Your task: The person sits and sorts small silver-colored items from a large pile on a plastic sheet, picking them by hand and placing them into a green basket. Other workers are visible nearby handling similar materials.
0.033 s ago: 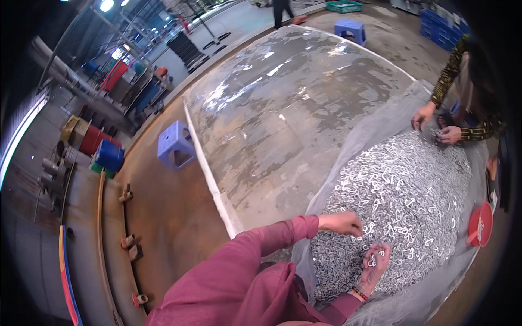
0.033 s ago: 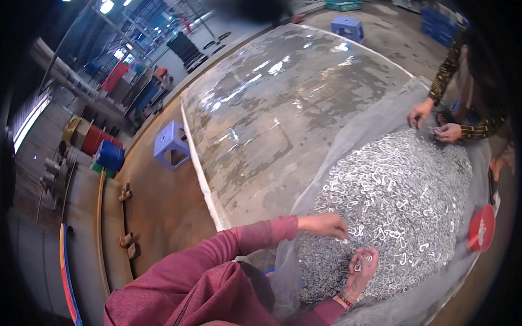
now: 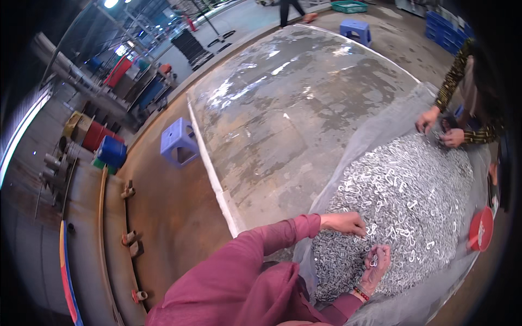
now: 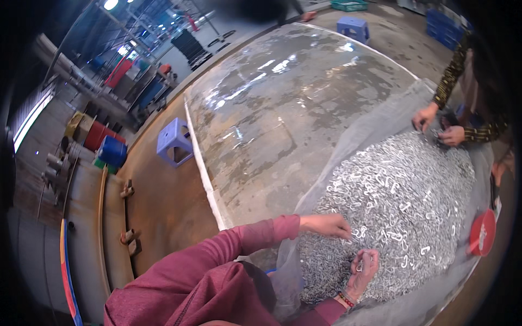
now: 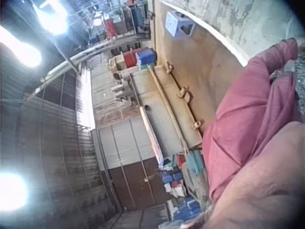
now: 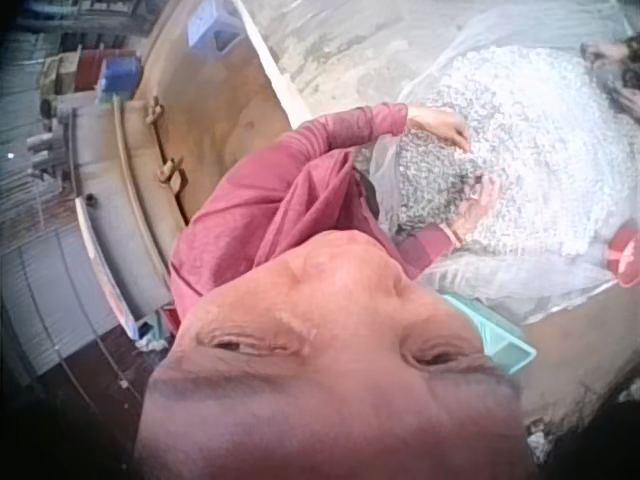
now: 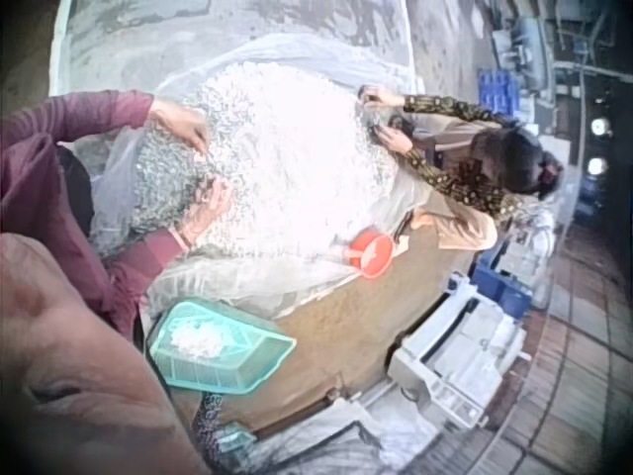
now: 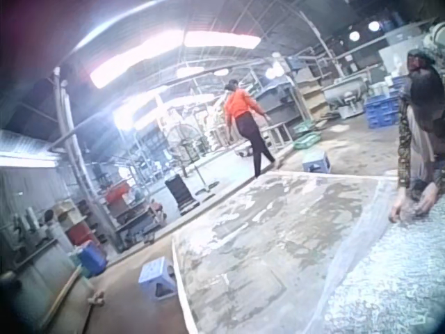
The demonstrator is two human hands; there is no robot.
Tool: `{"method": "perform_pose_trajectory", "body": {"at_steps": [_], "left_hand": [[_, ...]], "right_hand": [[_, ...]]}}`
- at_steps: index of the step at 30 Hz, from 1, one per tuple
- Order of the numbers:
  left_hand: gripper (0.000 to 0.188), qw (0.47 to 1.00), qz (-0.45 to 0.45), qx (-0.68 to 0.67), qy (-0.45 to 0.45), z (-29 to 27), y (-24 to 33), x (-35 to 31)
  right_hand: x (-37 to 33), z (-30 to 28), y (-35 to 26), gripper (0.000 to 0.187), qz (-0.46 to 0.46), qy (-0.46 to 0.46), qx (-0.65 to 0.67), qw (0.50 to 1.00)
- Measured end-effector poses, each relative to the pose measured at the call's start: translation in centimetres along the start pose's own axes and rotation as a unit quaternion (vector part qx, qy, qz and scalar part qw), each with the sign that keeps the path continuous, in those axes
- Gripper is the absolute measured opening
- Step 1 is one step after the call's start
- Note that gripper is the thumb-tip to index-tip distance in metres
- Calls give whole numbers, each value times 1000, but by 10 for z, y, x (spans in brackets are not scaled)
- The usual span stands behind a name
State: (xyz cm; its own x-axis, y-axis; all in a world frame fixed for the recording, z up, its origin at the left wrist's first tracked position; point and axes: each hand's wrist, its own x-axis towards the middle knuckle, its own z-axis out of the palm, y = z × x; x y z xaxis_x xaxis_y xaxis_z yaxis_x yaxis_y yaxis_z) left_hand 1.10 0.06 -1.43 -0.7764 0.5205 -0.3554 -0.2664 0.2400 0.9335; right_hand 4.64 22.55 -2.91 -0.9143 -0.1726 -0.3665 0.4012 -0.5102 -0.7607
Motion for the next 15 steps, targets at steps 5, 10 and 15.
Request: {"method": "perform_pose_trajectory", "body": {"at_steps": [5, 10, 15], "left_hand": [[30, 944, 7, -329, -28, -17, 24, -19], [24, 952, -27, -304, -8, -21, 29, -18], [26, 972, 122, 168, 106, 2, -14, 11]], "right_hand": [[34, -1, 26, 15, -13, 55, -188, 980], [44, -2, 49, 10, -147, 52, -538, 829], [40, -12, 56, 14, -142, 77, -501, 850]]}}
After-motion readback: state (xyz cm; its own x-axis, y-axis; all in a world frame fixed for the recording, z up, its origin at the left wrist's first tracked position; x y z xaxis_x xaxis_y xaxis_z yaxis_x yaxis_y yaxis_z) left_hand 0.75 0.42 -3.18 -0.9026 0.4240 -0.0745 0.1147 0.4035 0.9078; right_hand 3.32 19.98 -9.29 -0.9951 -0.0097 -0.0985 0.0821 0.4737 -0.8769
